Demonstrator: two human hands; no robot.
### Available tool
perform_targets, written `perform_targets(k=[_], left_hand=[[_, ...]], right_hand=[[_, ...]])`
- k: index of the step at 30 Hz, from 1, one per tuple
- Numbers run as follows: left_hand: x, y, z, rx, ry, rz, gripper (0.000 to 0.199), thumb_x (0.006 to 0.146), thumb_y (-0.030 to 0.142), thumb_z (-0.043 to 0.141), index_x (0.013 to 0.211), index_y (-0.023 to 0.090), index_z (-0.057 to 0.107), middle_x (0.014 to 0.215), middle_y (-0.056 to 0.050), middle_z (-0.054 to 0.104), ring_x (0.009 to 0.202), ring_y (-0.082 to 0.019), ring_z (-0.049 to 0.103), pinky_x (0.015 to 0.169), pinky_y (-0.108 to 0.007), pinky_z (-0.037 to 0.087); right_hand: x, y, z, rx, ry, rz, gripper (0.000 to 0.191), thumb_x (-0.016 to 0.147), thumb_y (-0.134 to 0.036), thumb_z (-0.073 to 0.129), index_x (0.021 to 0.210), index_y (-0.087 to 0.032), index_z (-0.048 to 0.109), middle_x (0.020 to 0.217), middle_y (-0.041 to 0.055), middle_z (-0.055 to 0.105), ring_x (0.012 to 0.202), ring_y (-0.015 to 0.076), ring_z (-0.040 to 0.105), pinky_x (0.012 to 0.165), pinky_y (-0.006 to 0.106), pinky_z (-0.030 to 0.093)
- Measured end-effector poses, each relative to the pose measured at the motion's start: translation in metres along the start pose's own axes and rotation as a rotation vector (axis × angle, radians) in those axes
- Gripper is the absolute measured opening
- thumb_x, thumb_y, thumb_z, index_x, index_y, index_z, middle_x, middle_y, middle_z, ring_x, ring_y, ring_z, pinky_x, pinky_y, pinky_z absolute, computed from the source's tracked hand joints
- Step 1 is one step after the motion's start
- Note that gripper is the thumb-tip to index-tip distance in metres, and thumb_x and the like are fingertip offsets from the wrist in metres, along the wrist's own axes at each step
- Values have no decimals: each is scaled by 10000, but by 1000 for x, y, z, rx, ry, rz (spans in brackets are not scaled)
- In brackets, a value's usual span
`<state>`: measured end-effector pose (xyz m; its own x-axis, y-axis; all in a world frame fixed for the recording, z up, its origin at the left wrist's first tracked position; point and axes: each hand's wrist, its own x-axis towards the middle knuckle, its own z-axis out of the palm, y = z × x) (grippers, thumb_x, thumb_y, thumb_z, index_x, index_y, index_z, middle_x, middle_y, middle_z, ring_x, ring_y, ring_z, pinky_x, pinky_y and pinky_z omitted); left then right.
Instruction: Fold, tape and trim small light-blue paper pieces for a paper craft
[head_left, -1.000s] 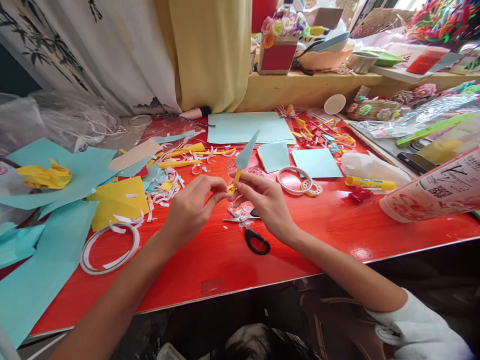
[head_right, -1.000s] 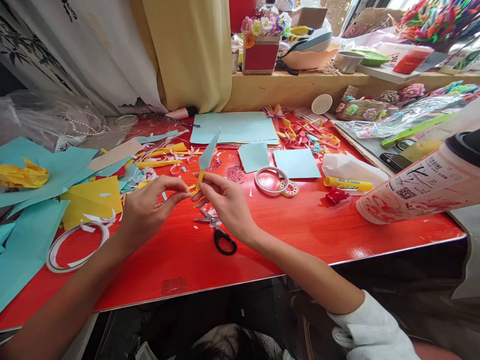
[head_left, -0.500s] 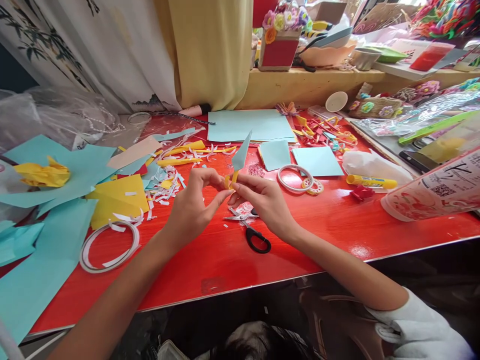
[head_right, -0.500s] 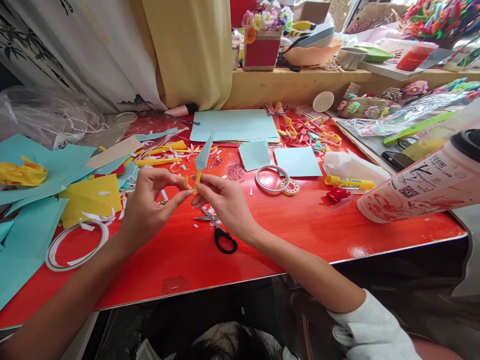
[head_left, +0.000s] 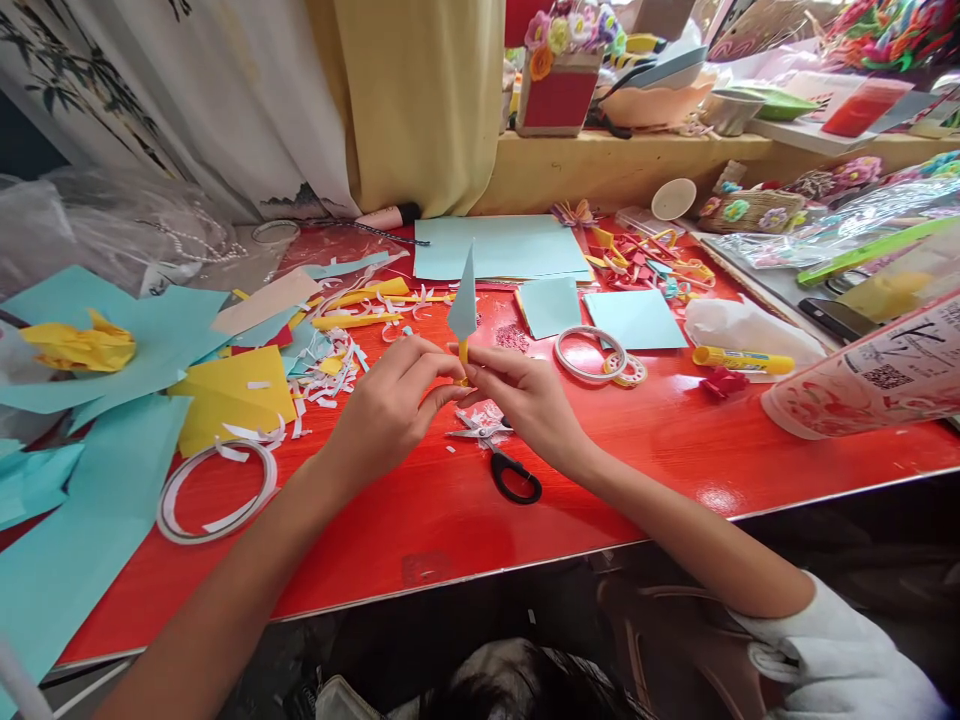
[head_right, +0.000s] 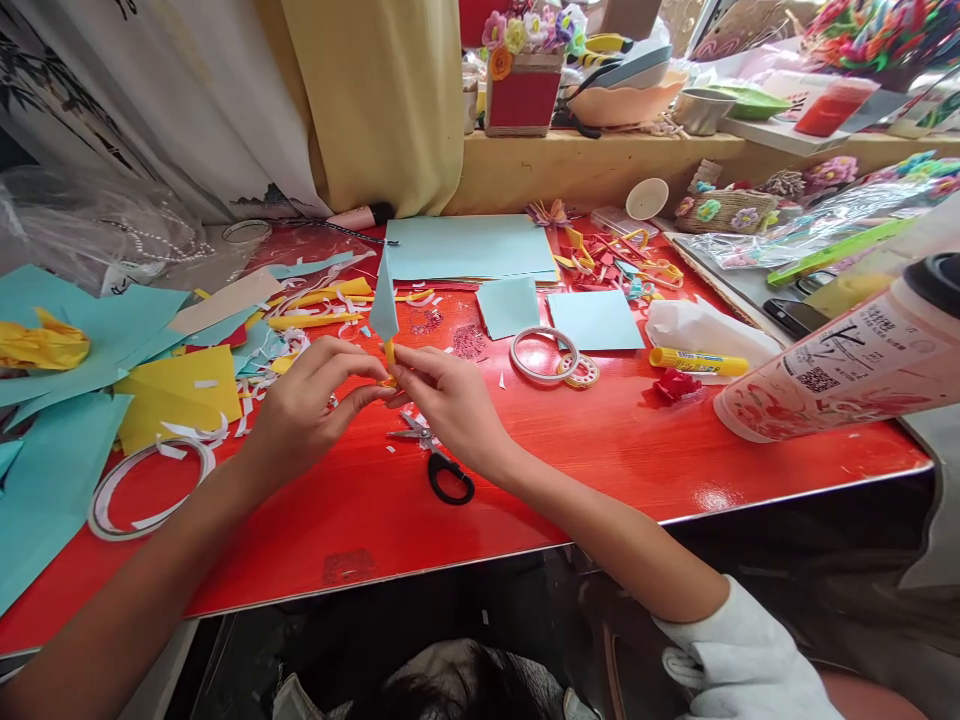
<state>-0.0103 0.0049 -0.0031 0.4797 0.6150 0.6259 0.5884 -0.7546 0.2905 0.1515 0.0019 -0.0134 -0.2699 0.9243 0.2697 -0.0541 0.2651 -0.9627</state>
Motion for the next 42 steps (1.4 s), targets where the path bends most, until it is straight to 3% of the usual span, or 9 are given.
perform_targets(k=[7, 15, 23, 31, 34, 38, 42], left_hand=[[-1, -4, 0, 36, 42, -13, 111, 806, 197, 524, 907, 212, 568, 846, -35, 560, 807, -164, 529, 737, -281, 416], [-4, -4, -1, 92, 92, 15, 168, 798, 205, 537, 956, 241, 582, 884, -38, 552, 843, -176, 523, 759, -302, 418], [-1, -1, -1, 148, 108, 27, 160, 802, 202, 540, 959, 233, 542, 927, -29, 472, 886, -156, 499, 765, -311, 455], [-1, 3, 4, 99, 200, -28, 271, 776, 201, 575, 1021, 243, 467, 1031, -55, 389, 959, -180, 455, 768, -348, 472], [0, 1, 2, 68, 214, -45, 345, 759, 238, 598, 1054, 239, 420, 1038, -65, 404, 972, -194, 454, 757, -356, 479], [2, 0, -2, 65, 161, -21, 286, 772, 237, 583, 1018, 219, 439, 982, -55, 482, 963, -192, 482, 801, -360, 461], [2, 2, -3, 118, 146, 19, 158, 794, 187, 552, 937, 195, 484, 914, -34, 546, 926, -172, 512, 825, -339, 437]], right_hand=[[2, -3, -3, -5, -120, 40, 196, 828, -286, 496, 882, -158, 634, 792, 15, 605, 729, 133, 637, 711, 291, 527], [5, -8, -11, 131, -275, 106, 255, 818, -285, 525, 1021, -182, 640, 865, 18, 659, 836, 129, 633, 828, 317, 506], [6, -10, -9, 126, -163, 156, 199, 778, -256, 584, 905, -139, 684, 744, 28, 683, 723, 133, 663, 707, 258, 549], [5, -15, -10, 164, -102, 155, 201, 775, -234, 582, 925, -148, 684, 725, 26, 687, 694, 133, 667, 718, 278, 556], [5, -14, -8, 192, -86, 171, 191, 767, -232, 588, 894, -128, 685, 742, 45, 683, 686, 144, 667, 711, 301, 555], [5, -12, -9, 225, -87, 197, 234, 786, -278, 569, 937, -129, 666, 815, 61, 672, 731, 142, 655, 741, 318, 538], [7, -11, -11, 251, -110, 182, 229, 789, -287, 574, 950, -141, 645, 755, 27, 648, 666, 100, 626, 634, 236, 532]])
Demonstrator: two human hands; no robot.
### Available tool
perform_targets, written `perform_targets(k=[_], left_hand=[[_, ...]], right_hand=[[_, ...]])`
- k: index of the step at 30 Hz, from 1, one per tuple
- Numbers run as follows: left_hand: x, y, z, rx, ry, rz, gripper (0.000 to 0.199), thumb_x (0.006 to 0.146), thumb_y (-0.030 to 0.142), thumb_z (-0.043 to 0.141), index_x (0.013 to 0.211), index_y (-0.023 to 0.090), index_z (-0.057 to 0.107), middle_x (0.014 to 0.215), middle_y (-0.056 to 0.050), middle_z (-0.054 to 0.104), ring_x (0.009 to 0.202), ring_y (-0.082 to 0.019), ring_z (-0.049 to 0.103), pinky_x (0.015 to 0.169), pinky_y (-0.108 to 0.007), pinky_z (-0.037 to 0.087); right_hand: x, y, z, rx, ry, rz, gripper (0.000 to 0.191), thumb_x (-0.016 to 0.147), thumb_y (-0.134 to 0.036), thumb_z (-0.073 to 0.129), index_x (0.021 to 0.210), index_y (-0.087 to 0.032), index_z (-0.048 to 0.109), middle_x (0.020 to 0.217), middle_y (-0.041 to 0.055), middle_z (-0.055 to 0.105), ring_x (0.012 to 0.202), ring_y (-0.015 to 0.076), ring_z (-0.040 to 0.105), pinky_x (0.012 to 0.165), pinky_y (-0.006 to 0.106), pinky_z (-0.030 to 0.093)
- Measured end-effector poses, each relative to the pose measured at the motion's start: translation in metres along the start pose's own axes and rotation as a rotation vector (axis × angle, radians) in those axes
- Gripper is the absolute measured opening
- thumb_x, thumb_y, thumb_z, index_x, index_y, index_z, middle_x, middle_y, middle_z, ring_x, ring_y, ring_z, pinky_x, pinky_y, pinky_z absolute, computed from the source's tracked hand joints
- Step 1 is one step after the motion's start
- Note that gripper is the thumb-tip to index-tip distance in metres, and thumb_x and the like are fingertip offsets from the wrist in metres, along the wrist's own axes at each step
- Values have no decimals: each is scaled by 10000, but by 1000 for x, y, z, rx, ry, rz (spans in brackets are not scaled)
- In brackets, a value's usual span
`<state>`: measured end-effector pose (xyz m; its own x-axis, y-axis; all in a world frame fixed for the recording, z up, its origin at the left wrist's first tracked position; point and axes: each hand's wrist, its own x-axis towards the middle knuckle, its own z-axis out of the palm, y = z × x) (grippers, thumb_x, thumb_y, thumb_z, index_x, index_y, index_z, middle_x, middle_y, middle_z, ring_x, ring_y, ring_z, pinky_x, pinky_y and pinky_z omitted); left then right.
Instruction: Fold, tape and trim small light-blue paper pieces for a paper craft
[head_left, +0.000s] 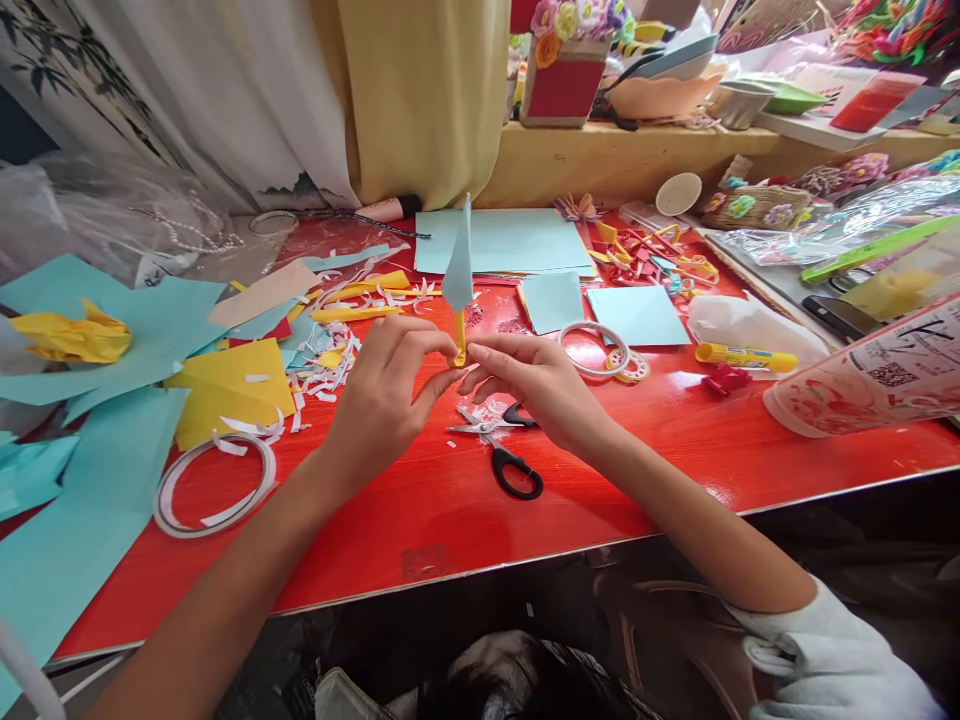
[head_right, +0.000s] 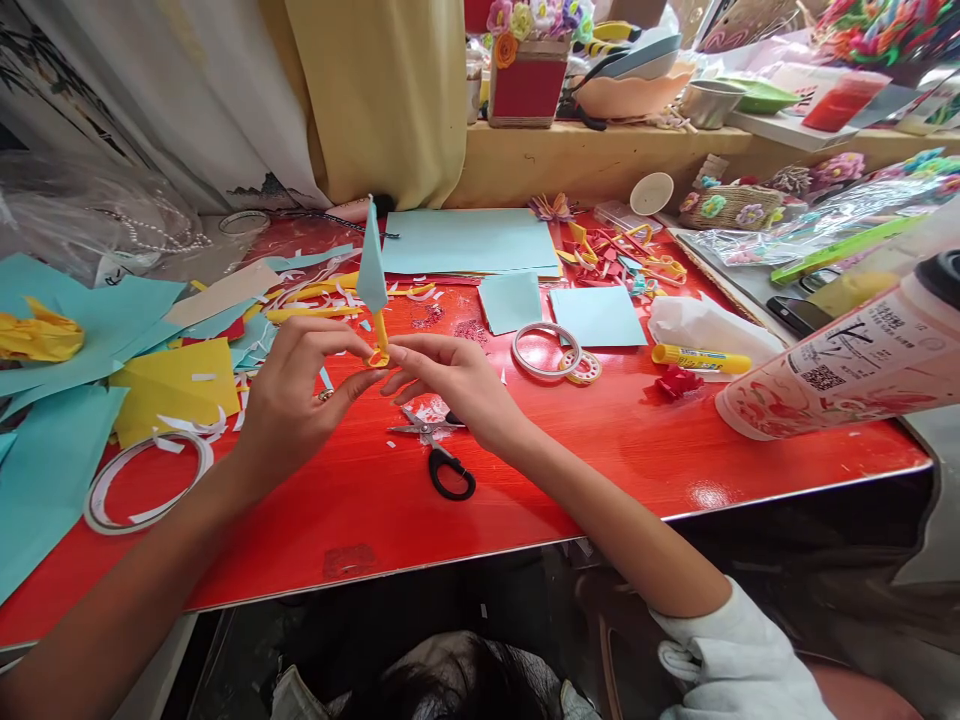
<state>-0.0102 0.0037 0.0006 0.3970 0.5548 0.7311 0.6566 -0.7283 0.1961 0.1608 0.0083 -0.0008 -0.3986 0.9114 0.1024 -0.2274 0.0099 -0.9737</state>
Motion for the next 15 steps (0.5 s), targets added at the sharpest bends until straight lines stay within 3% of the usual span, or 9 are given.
perform_targets(k=[3, 7, 15], left_hand=[[-1, 1, 0, 18, -9, 8, 100, 803, 170, 538, 893, 188, 500, 853, -15, 574, 848, -151, 530, 790, -311, 438], [-1, 1, 0, 0, -67, 12, 51, 817, 168, 514, 866, 180, 510, 787, -3, 586, 755, -127, 535, 715, -266, 447], [-2, 0, 2, 17, -110, -8, 42, 822, 192, 509, 857, 181, 531, 803, -15, 595, 777, -135, 548, 713, -260, 449]], right_hand=[[1, 0, 0, -2, 16, -10, 176, 763, -256, 609, 881, -128, 627, 717, 14, 628, 641, 93, 617, 582, 207, 522], [1, 2, 3, -3, 27, -40, 183, 769, -252, 599, 912, -139, 616, 801, 28, 648, 687, 109, 633, 642, 243, 544], [-1, 7, 3, -132, 20, -93, 244, 794, -285, 564, 990, -184, 667, 838, 22, 674, 787, 138, 647, 748, 291, 550]])
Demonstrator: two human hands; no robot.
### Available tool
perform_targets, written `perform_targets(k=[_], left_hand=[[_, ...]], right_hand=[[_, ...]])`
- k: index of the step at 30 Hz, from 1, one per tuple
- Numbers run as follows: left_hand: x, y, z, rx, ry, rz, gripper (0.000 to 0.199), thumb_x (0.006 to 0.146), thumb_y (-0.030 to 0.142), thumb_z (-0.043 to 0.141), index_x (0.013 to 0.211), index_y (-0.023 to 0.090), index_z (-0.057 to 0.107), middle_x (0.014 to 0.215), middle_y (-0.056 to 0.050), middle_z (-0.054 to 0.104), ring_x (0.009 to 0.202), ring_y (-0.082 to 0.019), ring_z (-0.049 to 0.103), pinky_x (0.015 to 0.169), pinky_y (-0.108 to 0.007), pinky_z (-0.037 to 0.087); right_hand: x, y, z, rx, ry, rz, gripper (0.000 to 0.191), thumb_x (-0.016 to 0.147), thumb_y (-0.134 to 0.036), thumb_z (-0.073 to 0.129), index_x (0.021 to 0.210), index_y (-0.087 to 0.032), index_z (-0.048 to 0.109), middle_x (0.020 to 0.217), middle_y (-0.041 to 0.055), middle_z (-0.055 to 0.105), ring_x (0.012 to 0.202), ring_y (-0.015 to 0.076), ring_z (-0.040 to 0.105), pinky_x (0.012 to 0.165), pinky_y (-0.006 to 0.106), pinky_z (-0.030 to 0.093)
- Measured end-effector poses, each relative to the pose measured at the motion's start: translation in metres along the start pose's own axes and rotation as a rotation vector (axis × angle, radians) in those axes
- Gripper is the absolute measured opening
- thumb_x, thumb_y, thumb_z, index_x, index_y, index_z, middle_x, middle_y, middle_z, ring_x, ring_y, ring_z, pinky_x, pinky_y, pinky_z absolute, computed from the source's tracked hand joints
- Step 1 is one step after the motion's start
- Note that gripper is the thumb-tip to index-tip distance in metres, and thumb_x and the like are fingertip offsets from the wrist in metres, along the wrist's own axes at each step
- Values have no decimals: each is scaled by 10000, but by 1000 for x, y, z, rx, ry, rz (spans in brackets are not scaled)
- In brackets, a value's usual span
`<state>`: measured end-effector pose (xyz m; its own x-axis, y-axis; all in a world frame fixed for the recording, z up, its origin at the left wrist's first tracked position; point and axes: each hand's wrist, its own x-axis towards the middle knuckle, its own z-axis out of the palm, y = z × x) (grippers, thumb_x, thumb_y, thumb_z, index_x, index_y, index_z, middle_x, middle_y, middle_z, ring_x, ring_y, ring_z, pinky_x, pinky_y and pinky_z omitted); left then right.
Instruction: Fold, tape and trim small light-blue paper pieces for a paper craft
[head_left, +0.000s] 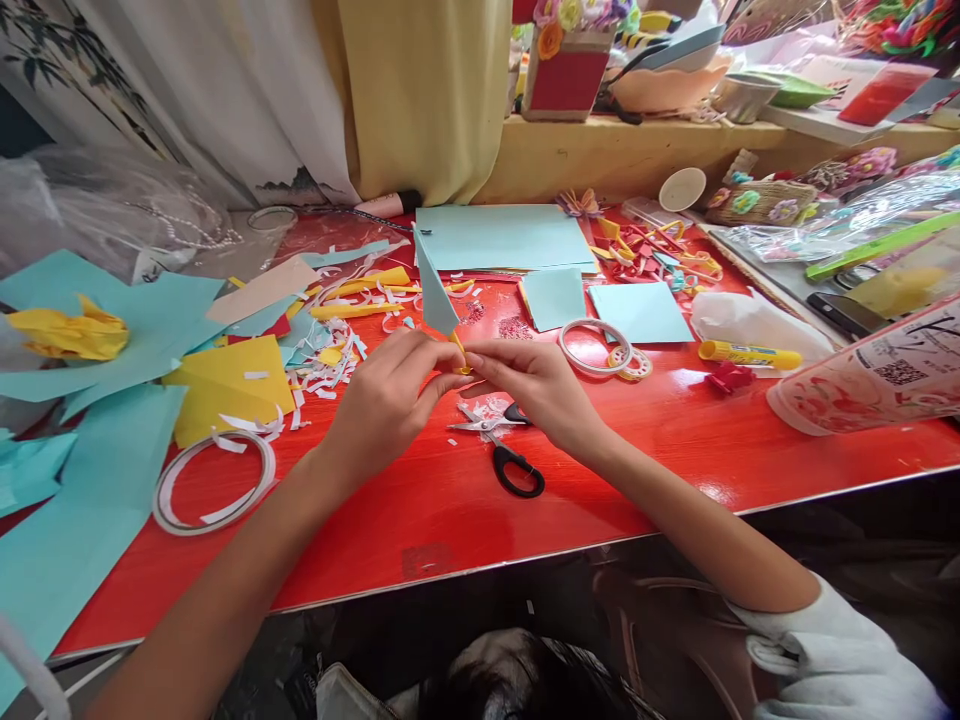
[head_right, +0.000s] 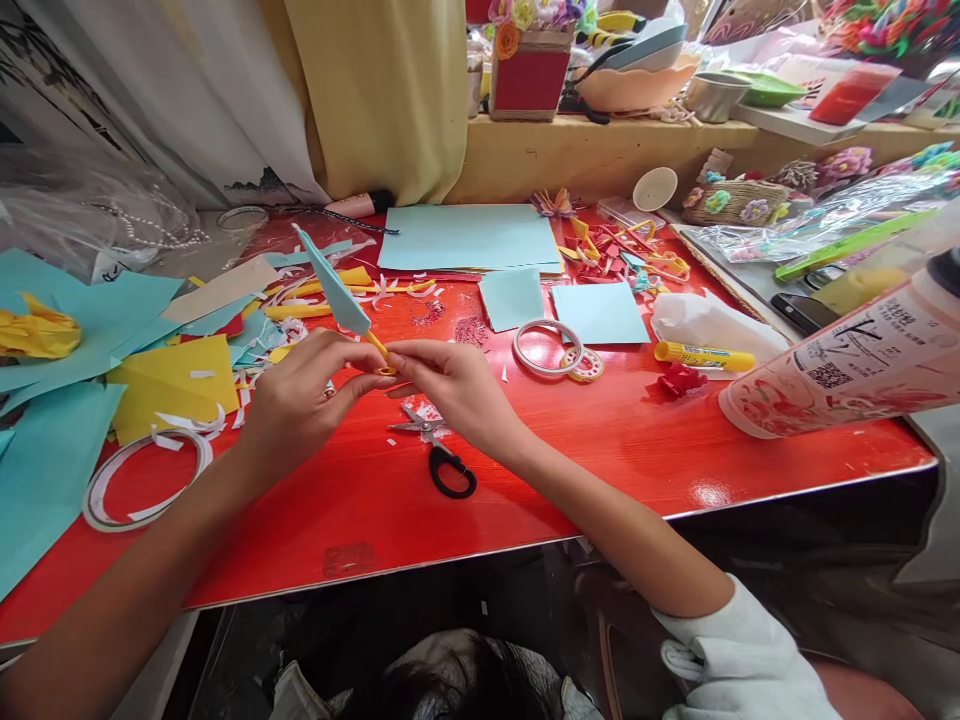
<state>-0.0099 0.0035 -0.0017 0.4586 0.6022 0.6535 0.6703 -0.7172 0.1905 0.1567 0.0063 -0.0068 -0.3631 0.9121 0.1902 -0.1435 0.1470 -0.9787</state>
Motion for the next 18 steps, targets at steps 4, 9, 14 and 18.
perform_targets(k=[4, 9, 14, 18], left_hand=[[-1, -2, 0, 10, 26, -2, 67, 828, 167, 489, 869, 190, 538, 819, -18, 600, 809, -146, 554, 732, -278, 452], [-3, -3, 0, 31, 58, 21, 95, 822, 150, 490, 880, 196, 550, 828, -22, 610, 808, -154, 552, 734, -296, 452], [-4, -3, 2, 88, 77, 70, 108, 812, 173, 510, 897, 208, 566, 807, -27, 595, 766, -159, 539, 686, -297, 451], [-5, -2, 2, 104, 82, 102, 112, 807, 175, 517, 896, 213, 573, 792, -26, 579, 741, -152, 526, 650, -282, 442]], right_hand=[[0, 0, -1, 0, -52, 43, 288, 789, -312, 570, 1038, -192, 651, 839, 29, 688, 804, 150, 655, 786, 316, 537], [-1, -3, -4, -13, -103, 61, 304, 786, -311, 578, 1060, -195, 637, 871, 37, 689, 831, 147, 650, 811, 319, 526], [-1, -6, -4, -11, -110, 90, 297, 769, -320, 593, 1021, -175, 656, 830, 42, 689, 788, 151, 660, 780, 313, 535], [-1, -6, -3, -18, -110, 121, 256, 787, -289, 576, 988, -158, 665, 789, 46, 689, 761, 142, 663, 733, 281, 546]])
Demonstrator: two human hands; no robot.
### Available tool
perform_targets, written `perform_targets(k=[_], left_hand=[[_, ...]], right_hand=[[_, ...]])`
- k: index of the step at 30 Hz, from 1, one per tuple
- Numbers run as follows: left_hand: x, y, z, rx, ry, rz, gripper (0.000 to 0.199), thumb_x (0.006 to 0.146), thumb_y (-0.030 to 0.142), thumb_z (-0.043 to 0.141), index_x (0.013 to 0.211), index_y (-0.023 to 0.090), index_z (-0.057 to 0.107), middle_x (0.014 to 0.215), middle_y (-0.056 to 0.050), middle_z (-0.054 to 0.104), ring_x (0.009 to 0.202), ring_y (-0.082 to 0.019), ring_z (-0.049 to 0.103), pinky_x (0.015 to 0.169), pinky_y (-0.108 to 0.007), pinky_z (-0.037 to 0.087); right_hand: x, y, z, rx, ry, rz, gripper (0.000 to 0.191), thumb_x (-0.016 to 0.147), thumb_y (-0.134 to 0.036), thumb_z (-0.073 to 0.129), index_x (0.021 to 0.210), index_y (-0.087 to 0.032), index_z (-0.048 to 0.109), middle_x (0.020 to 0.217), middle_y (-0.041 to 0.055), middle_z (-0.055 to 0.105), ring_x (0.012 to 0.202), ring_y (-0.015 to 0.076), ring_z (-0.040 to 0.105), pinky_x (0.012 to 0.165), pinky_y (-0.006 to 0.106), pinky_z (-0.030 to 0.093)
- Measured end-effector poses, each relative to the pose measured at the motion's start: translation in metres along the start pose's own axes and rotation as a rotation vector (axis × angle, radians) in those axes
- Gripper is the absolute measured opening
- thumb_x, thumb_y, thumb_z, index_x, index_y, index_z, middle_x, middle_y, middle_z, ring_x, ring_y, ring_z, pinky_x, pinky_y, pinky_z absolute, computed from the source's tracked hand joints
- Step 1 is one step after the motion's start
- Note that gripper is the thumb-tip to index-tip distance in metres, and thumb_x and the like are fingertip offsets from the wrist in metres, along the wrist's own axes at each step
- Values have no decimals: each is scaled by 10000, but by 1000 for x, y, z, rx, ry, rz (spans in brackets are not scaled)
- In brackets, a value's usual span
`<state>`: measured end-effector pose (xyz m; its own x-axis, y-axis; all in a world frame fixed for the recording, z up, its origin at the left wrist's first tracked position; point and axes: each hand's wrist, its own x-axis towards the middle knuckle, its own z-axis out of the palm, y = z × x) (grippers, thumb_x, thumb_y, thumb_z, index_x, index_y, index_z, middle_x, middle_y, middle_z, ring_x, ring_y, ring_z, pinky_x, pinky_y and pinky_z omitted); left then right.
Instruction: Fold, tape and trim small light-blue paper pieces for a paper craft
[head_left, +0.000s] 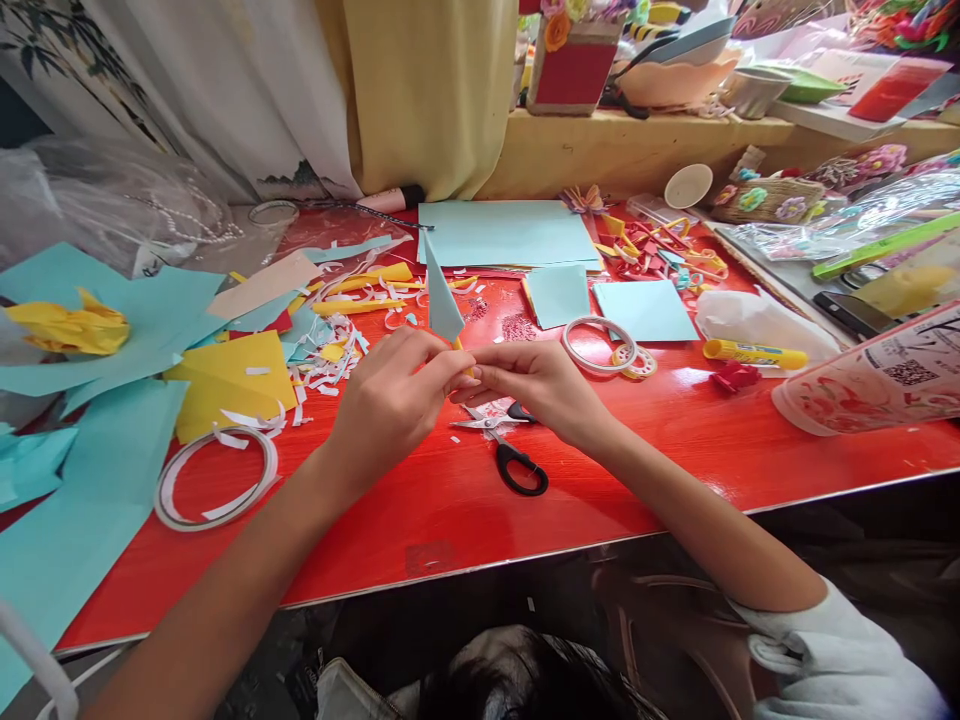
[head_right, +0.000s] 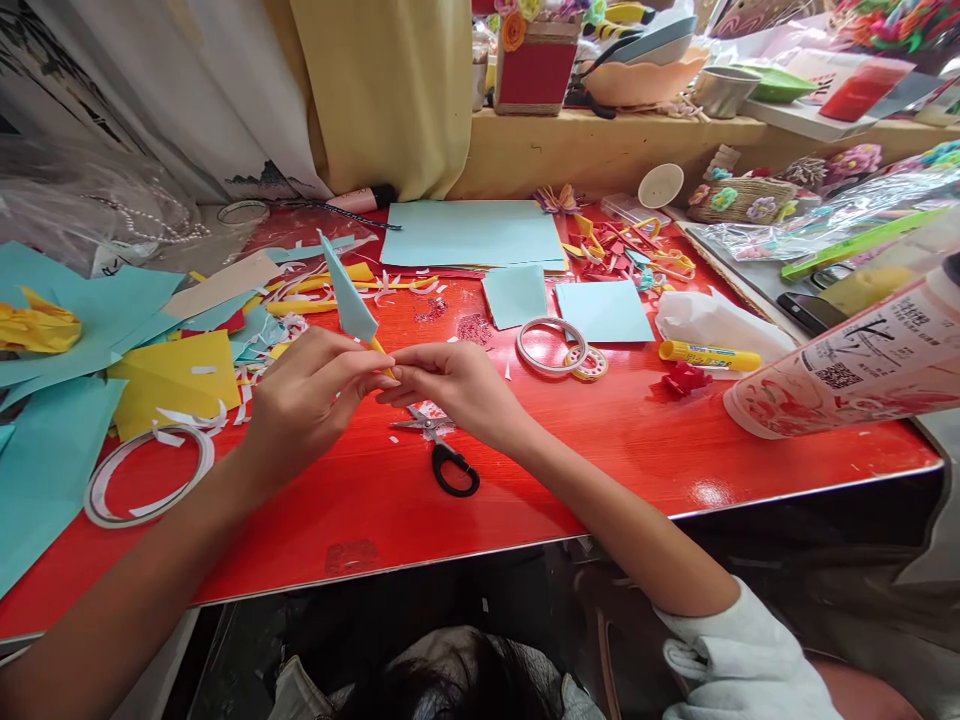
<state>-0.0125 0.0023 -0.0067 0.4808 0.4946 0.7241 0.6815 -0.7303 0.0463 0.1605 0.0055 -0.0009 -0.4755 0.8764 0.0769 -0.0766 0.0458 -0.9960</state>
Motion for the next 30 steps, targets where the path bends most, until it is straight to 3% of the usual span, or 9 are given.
perform_targets(k=[7, 13, 19, 25, 27, 30], left_hand=[[0, 1, 2, 48, 20, 17, 124, 804, 189, 525, 924, 203, 552, 816, -32, 567, 770, -166, 527, 682, -307, 442], [0, 6, 6, 14, 48, -80, 196, 805, 197, 529, 999, 213, 505, 925, -42, 519, 866, -180, 522, 731, -332, 451], [2, 11, 5, -9, 103, -116, 175, 795, 198, 547, 963, 220, 504, 935, -44, 474, 885, -180, 501, 744, -346, 452], [3, 6, 3, -50, 240, -202, 340, 738, 327, 619, 992, 253, 406, 989, -52, 453, 919, -200, 470, 779, -401, 441], [3, 5, 1, -63, 203, -204, 338, 748, 333, 605, 1009, 261, 402, 981, -49, 468, 925, -206, 467, 789, -408, 429], [4, 5, -1, -37, 52, -125, 194, 792, 279, 552, 966, 260, 469, 925, -41, 503, 908, -213, 476, 791, -401, 406]], right_hand=[[0, 1, 1, 14, 57, -13, 252, 774, -294, 587, 944, -124, 663, 753, 52, 679, 715, 144, 664, 708, 289, 551], [-1, -3, 4, 3, 148, -47, 234, 736, -333, 619, 844, -131, 667, 730, 42, 681, 686, 139, 661, 701, 289, 557], [-2, -3, 4, 12, 152, -86, 215, 735, -328, 614, 829, -141, 665, 702, 30, 676, 678, 136, 660, 696, 289, 560], [-2, -2, 4, 22, 165, -32, 225, 732, -347, 611, 807, -140, 659, 718, 34, 677, 677, 134, 661, 678, 268, 562], [-2, -2, 4, 36, 153, -24, 232, 729, -350, 612, 805, -135, 655, 734, 37, 677, 678, 136, 662, 678, 270, 563], [-2, -2, 5, 43, 150, -38, 216, 746, -325, 601, 830, -134, 655, 718, 31, 676, 681, 135, 663, 690, 274, 563]])
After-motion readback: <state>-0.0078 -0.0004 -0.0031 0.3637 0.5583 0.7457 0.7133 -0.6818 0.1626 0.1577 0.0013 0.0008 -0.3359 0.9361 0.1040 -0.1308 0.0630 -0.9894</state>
